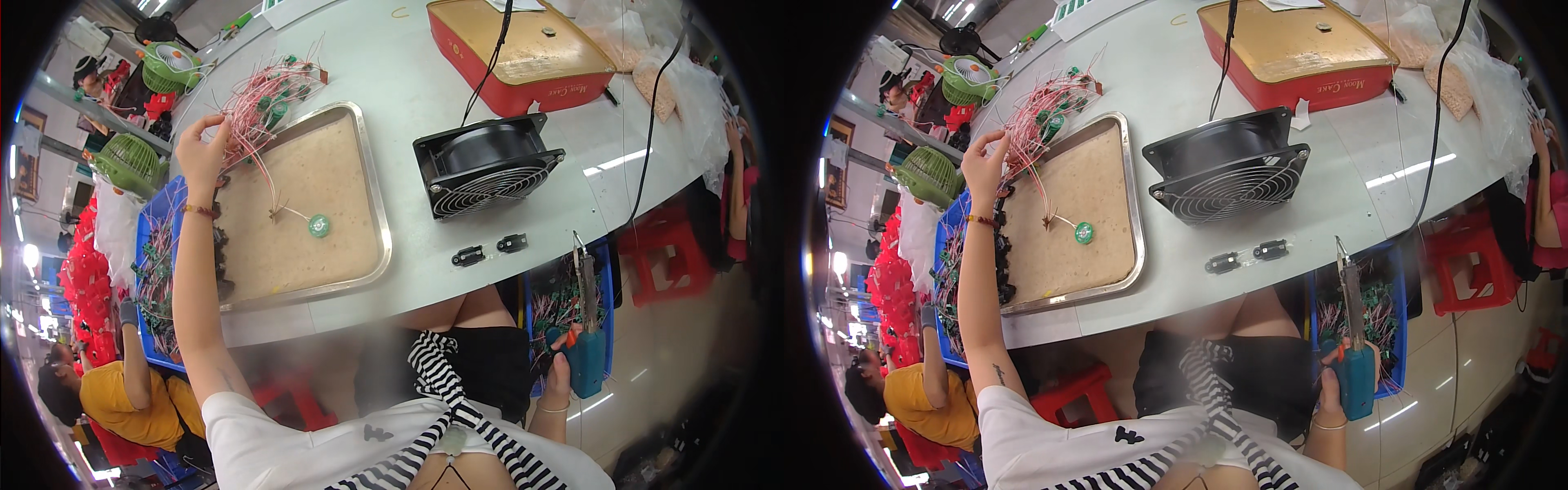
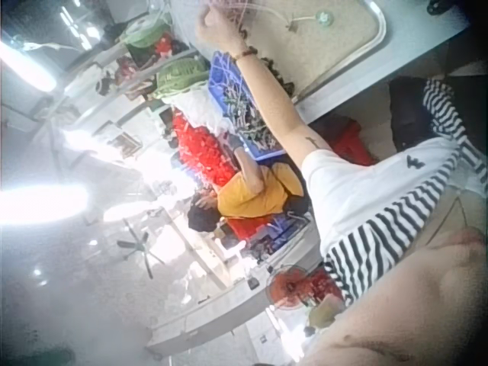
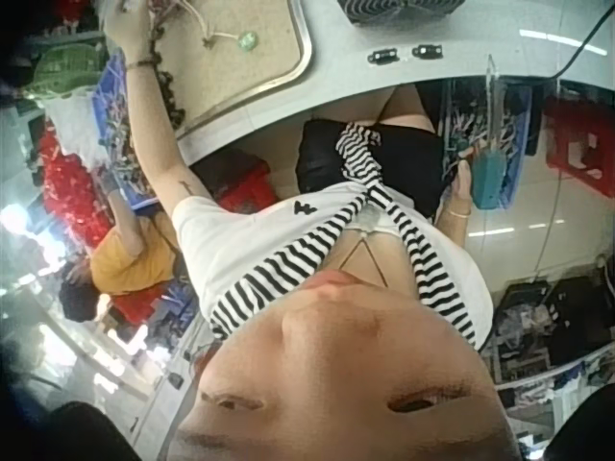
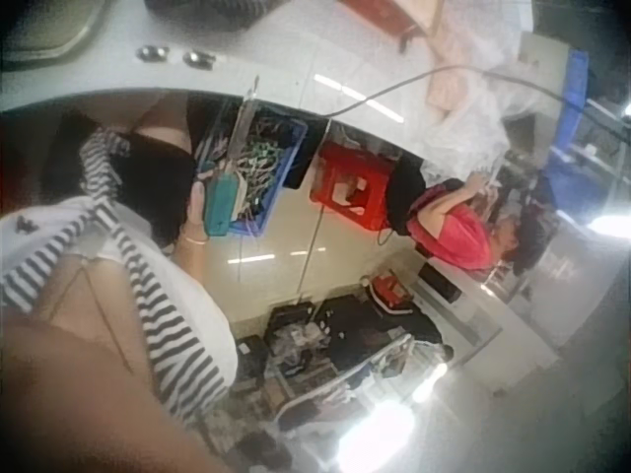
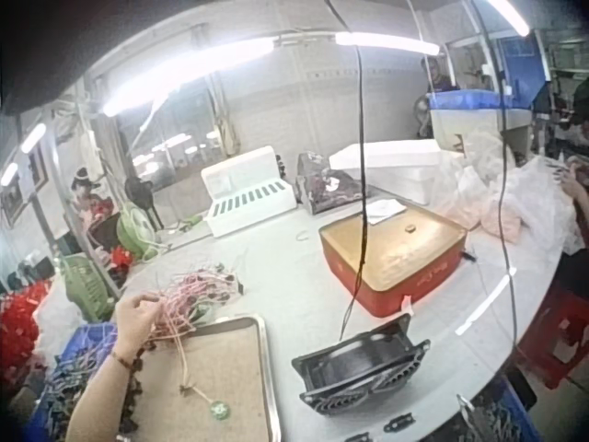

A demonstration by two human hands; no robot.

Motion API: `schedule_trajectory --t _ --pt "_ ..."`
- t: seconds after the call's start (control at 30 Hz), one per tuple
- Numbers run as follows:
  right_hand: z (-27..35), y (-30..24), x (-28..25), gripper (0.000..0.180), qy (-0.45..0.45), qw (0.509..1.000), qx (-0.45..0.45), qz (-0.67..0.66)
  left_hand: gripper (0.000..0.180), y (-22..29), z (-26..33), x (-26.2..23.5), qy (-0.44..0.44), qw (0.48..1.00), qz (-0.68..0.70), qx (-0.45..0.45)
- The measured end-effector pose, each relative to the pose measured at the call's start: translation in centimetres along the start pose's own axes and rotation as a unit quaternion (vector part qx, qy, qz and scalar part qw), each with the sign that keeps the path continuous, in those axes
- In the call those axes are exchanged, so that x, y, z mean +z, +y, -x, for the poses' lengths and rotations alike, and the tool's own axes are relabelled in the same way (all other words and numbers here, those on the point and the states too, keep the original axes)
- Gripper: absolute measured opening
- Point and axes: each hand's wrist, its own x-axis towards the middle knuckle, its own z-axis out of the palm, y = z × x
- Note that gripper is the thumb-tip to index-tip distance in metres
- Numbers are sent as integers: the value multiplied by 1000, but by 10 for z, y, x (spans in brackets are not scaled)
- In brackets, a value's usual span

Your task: The person solders wires to electronic components using a soldering tool, then untangles and separates a bundle of wired circuit boards by hand.

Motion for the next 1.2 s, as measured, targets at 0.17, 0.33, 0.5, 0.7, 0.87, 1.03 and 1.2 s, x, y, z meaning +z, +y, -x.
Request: schedule_trajectory --t 0.17,0.33,0.5,0.7,0.87,1.03,1.2 --pt "1 -1 1 47 9 1000 7 -18 24 -9 5 0 -23 998 46 -39" --pt "0 -4 4 46 0 999 7 -35 26 -17 3 -5 -86 958 260 -88" --pt "-1 -5 6 45 13 999 3 -33 24 -15 4 -9 -168 944 255 -125" --pt "0 -1 2 47 0 1000 -14 -17 21 -12 4 -4 -140 990 21 -25" --pt "1 1 1 47 2 1000 -9 -17 21 -2 5 -1 -162 986 -28 33" --pt "2 2 2 47 17 999 -2 -32 18 11 7 2 -156 983 -86 49" --pt "2 3 1 48 -3 999 3 -35 15 17 6 9 -121 983 -107 91"
